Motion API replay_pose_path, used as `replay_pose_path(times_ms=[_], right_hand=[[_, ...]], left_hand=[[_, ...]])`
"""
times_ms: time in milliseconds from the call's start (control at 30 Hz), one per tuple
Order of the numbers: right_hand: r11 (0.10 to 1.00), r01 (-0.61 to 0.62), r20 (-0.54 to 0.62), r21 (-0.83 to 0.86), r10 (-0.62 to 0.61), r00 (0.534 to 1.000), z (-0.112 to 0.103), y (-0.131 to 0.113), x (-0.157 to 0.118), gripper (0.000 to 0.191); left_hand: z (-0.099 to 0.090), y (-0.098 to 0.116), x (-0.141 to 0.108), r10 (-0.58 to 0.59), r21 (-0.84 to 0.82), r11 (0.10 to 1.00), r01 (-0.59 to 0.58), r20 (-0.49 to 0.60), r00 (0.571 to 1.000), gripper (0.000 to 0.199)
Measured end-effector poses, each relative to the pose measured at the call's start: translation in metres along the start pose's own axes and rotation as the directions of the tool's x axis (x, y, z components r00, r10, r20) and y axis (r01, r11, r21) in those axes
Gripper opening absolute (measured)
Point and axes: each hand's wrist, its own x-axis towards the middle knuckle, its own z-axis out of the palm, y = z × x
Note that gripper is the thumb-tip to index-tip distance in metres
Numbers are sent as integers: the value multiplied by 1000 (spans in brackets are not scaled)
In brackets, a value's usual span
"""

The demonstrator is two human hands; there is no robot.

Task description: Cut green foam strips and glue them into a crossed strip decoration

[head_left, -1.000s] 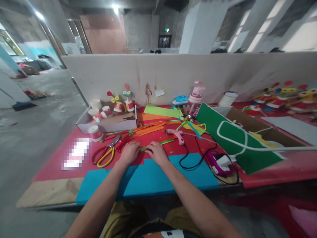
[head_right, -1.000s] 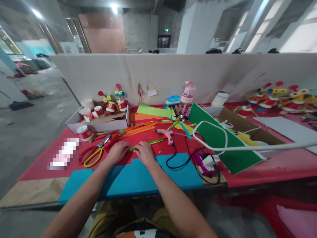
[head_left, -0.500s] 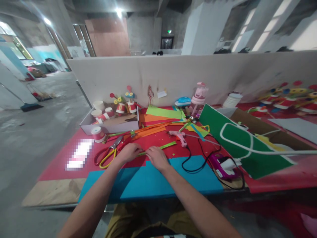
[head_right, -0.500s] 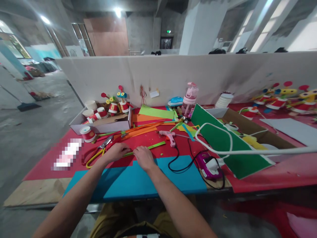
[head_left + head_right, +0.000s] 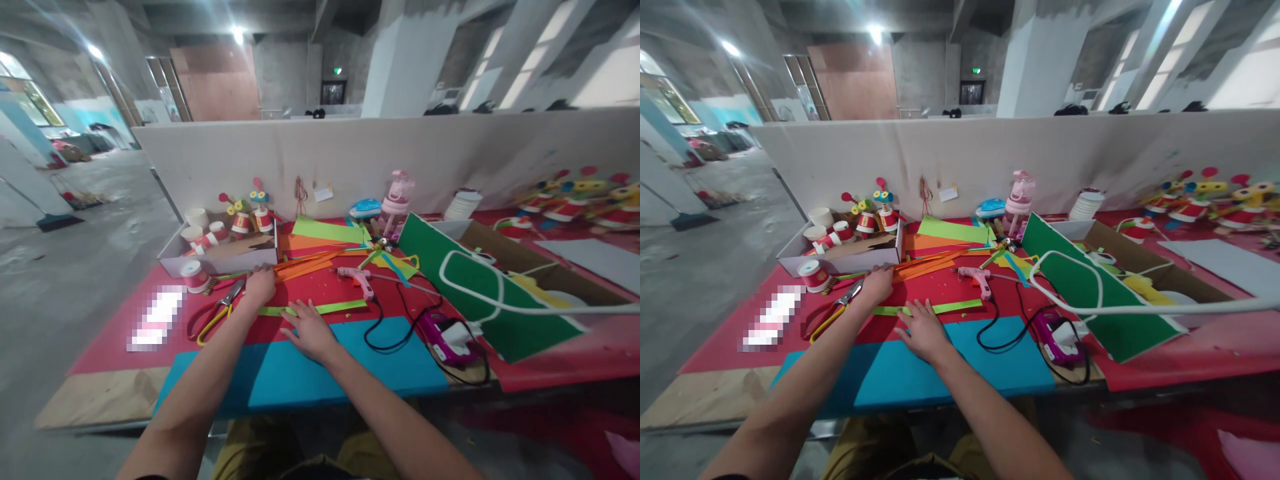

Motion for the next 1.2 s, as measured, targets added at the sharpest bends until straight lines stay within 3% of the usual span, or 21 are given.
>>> replay_pose_path(times_ms=[167,333,567,700,833,933,1067,1200], right_hand=[[1000,5,3,21,-5,1000,-1,1,-1,47],[999,7,12,44,-8,1000,-1,1,-1,51],[997,31,58,73,-35,998,-4,1,-1,54],[996,40,81,75,-46,996,-7,0,-1,54],[997,44,141,68,-53,989,-11,-2,-1,56],[998,36,185,61,-46,982,-13,-4,-1,60],[999,34,194,33,-40,980,-15,-6,-1,60],[999,53,219,2,-52,974,-16,-4,-2,62]], left_hand=[[6,17,-2,61,-46,997,-60,21,998,39],[5,13,-8,131,-109,986,-125,46,990,49],[-10,-28,-33,73,-209,974,-93,-101,992,33],[-21,-62,-66,-38,-249,968,-33,-274,961,30],[-27,-80,-97,-149,-240,967,85,-260,954,30],[-24,-70,-109,-61,-269,963,-7,-244,968,28],[-14,-35,-116,236,-244,931,-272,-168,957,37],[-3,-10,-124,221,-145,963,-228,-61,973,46]])
